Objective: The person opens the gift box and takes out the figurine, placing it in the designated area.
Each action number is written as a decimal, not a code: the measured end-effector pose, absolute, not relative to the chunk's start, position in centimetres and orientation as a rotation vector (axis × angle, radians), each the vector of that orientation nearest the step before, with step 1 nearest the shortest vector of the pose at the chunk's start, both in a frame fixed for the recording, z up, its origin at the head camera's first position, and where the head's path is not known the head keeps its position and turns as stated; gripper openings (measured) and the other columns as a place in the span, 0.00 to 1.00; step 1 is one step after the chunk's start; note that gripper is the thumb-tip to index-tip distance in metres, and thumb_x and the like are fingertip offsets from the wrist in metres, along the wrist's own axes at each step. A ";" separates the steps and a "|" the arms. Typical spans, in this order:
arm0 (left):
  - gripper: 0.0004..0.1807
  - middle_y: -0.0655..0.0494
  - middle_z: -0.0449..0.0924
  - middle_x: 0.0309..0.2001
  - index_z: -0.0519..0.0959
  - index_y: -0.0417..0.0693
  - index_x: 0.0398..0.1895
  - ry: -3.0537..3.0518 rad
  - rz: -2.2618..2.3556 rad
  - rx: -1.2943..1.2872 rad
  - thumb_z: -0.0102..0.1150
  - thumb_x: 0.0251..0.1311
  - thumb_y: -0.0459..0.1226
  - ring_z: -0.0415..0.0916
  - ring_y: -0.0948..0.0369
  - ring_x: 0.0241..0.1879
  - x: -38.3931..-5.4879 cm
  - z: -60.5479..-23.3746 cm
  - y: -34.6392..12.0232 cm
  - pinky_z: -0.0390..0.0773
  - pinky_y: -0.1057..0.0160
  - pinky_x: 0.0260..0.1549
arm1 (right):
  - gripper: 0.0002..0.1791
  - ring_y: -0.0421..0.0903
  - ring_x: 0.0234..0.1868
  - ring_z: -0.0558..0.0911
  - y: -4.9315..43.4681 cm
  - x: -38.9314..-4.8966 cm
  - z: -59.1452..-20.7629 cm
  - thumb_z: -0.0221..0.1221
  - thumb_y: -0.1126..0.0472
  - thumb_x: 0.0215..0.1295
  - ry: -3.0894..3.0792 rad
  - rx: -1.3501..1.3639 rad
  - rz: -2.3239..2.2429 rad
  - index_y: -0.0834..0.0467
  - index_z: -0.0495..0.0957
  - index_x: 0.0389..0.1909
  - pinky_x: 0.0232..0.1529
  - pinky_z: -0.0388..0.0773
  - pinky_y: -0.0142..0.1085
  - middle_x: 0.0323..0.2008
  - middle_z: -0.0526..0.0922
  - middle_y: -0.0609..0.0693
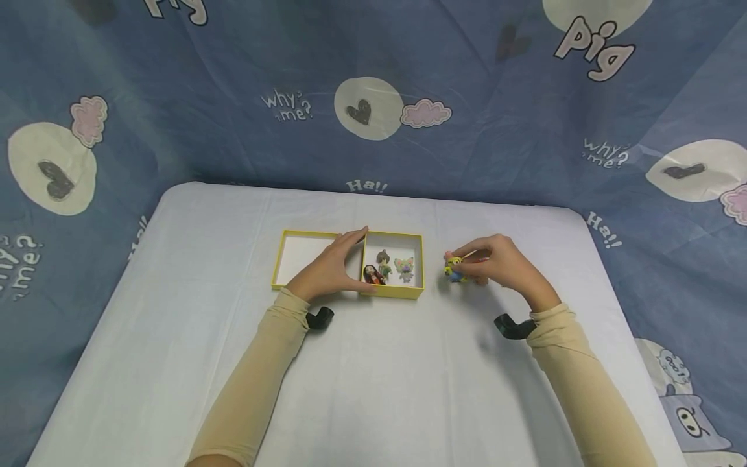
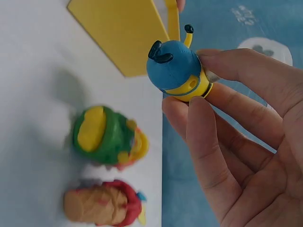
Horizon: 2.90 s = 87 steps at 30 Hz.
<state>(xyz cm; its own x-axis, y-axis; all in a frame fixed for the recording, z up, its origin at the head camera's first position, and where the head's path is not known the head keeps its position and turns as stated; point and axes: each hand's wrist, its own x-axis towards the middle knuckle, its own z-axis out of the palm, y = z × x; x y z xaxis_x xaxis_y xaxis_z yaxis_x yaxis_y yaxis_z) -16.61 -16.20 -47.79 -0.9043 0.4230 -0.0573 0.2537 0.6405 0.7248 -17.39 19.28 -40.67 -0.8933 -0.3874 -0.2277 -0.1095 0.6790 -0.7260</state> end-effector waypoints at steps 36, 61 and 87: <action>0.70 0.56 0.47 0.78 0.44 0.73 0.77 2.647 1.116 0.543 0.72 0.28 0.71 0.38 0.46 0.78 -16.6 -47.7 -16.1 0.53 0.37 0.71 | 0.24 0.46 0.36 0.86 28.9 -16.9 -43.1 0.66 0.50 0.61 2.657 -0.159 -1.147 0.59 0.82 0.54 0.37 0.85 0.40 0.47 0.86 0.59; 0.71 0.55 0.48 0.78 0.46 0.68 0.78 2.651 1.117 0.541 0.71 0.26 0.73 0.41 0.46 0.78 -16.7 -48.2 -16.2 0.54 0.36 0.70 | 0.30 0.40 0.37 0.85 32.2 -16.5 -44.9 0.63 0.42 0.63 2.649 0.108 -1.081 0.58 0.78 0.59 0.42 0.80 0.32 0.47 0.86 0.47; 0.71 0.54 0.48 0.78 0.45 0.69 0.78 2.656 1.120 0.535 0.70 0.26 0.73 0.39 0.45 0.78 -16.7 -48.3 -16.1 0.52 0.36 0.71 | 0.30 0.28 0.36 0.79 32.9 -17.0 -46.3 0.59 0.44 0.66 2.641 0.117 -1.032 0.60 0.76 0.62 0.37 0.82 0.29 0.58 0.78 0.64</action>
